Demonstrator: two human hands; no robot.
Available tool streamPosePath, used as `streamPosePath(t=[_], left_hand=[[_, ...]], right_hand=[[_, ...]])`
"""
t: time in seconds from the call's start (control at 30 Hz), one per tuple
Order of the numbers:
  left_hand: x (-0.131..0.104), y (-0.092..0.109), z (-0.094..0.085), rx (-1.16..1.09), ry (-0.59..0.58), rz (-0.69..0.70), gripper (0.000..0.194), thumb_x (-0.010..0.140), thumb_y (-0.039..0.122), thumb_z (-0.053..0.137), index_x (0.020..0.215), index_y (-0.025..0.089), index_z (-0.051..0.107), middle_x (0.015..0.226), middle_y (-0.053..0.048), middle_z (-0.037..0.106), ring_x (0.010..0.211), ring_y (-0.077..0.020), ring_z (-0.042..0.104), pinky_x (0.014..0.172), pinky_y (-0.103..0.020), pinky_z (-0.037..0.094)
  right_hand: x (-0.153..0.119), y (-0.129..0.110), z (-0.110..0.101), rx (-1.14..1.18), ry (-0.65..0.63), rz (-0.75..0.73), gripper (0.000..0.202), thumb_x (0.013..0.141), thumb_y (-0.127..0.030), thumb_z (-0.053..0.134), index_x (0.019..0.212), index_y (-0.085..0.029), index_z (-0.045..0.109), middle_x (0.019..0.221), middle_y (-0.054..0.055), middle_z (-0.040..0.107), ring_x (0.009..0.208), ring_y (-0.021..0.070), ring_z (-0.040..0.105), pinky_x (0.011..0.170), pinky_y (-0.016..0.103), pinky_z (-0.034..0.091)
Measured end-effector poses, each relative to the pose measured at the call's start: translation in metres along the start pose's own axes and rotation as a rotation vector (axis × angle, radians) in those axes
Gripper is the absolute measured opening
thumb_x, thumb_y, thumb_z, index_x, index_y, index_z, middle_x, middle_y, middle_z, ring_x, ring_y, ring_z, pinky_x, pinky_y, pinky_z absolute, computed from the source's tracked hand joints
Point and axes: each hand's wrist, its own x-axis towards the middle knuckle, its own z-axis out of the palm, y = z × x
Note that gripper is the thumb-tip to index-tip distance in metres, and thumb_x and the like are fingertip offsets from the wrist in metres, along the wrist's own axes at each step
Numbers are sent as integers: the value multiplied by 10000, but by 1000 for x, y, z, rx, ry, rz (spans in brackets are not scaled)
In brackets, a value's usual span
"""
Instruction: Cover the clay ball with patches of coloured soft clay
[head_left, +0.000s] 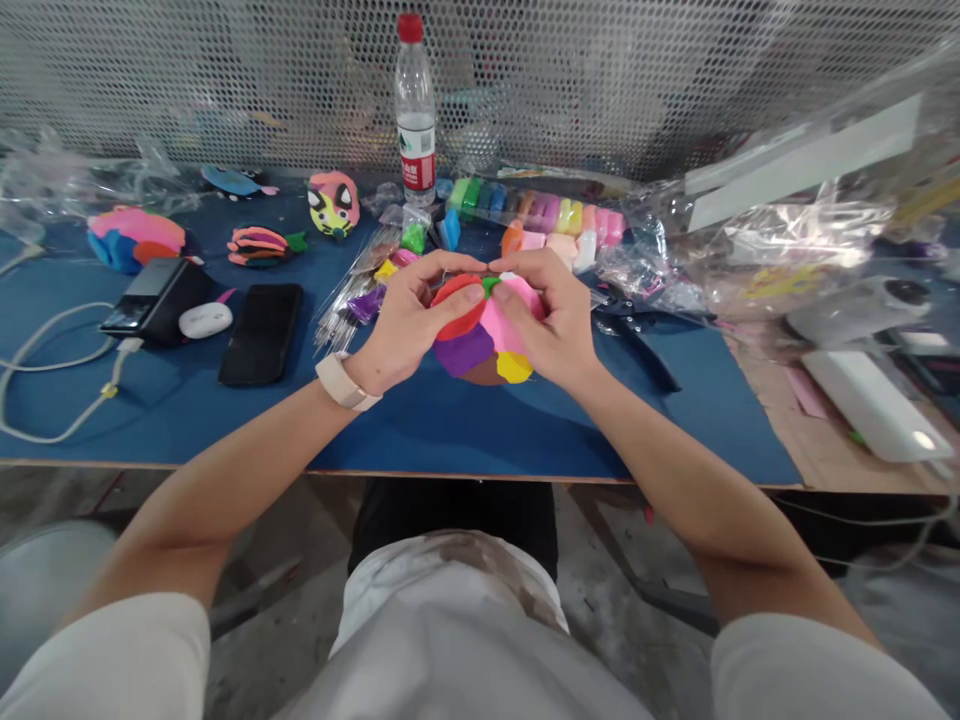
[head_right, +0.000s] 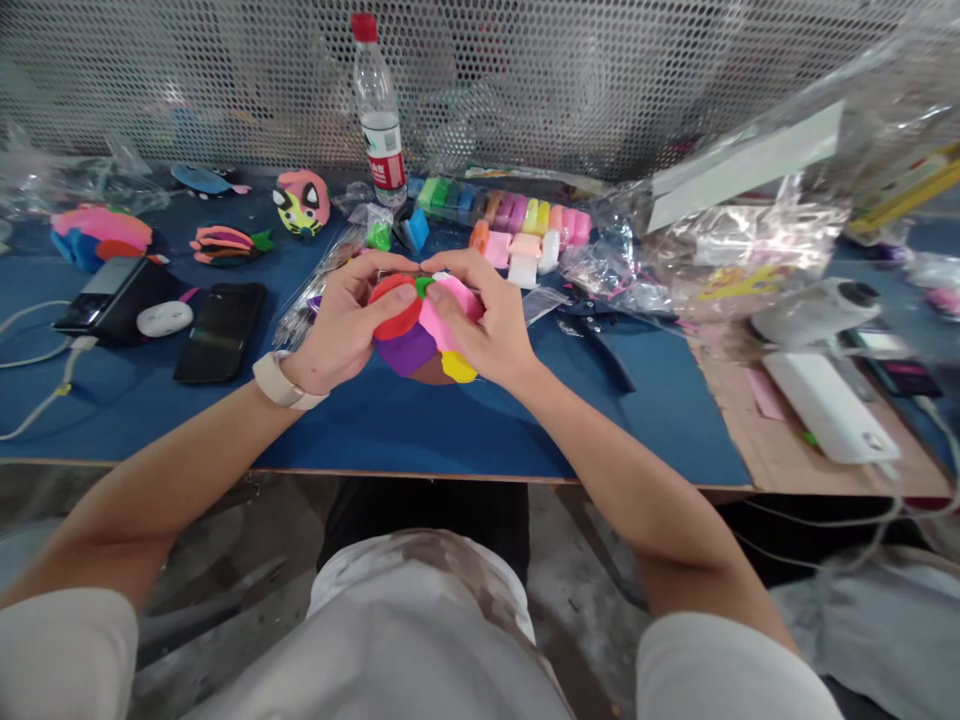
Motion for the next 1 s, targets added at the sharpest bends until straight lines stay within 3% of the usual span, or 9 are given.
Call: streamPosePath(t=[0.13,0.23,0.37,0.5,0.63,0.83,1.0], left_hand=[[0,3,1,-1,4,-18,466,925,637,1009,1163,280,826,1213,-55,810,1056,-198,775,891,-331,664],[0,7,1,-64,12,-43,373,975,602,976,1087,276,834,1085,-30,782,929,-149,720,792,-282,603],[-1,10,2,-38,46,-92,379,1003,622,942,1004,263,821,944,-12,743,792,-135,661,692,-280,550],[-1,10,1,62,57,-106,445,982,682,935,1044,253,833,1025,-35,797,875,-165,729,749,-299,607],[1,11,0,141,32,-80,444,990,670,930,1042,236,854,1036,-56,828,936,-188,777,804,-320,640],[1,13,1,193,46,14,457,969,672,955,991,228,853,961,-58,822,890,-191,781,766,-321,632],[-1,15,2,210,59,-36,469,1003,693,907,983,227,862,980,-56,844,880,-181,769,747,-308,608]], right_hand=[[0,0,0,-23,-16,-43,238,1173,-511,693,1272,-313,782,1236,42,837,1151,266,839,1037,495,730],[-1,1,0,-40,-43,-65,214,1182,-496,681,1289,-334,771,1246,42,843,1159,264,833,1048,501,730],[-5,2,1,-75,-69,-34,288,1176,-579,667,1307,-337,752,1244,51,835,1120,282,833,1033,535,730],[-8,3,2,-105,-42,61,395,1133,-658,707,1336,-320,720,1157,46,829,994,276,827,941,521,741],[-7,3,1,-108,-39,51,372,1123,-658,719,1240,-306,743,1155,54,833,1004,272,824,940,500,737],[-6,3,2,-115,-44,27,376,1128,-669,703,1212,-307,754,1169,66,830,1068,290,825,988,519,729],[-8,2,4,-121,-46,47,368,1133,-660,700,1239,-308,716,1133,53,818,1004,277,809,935,504,722]])
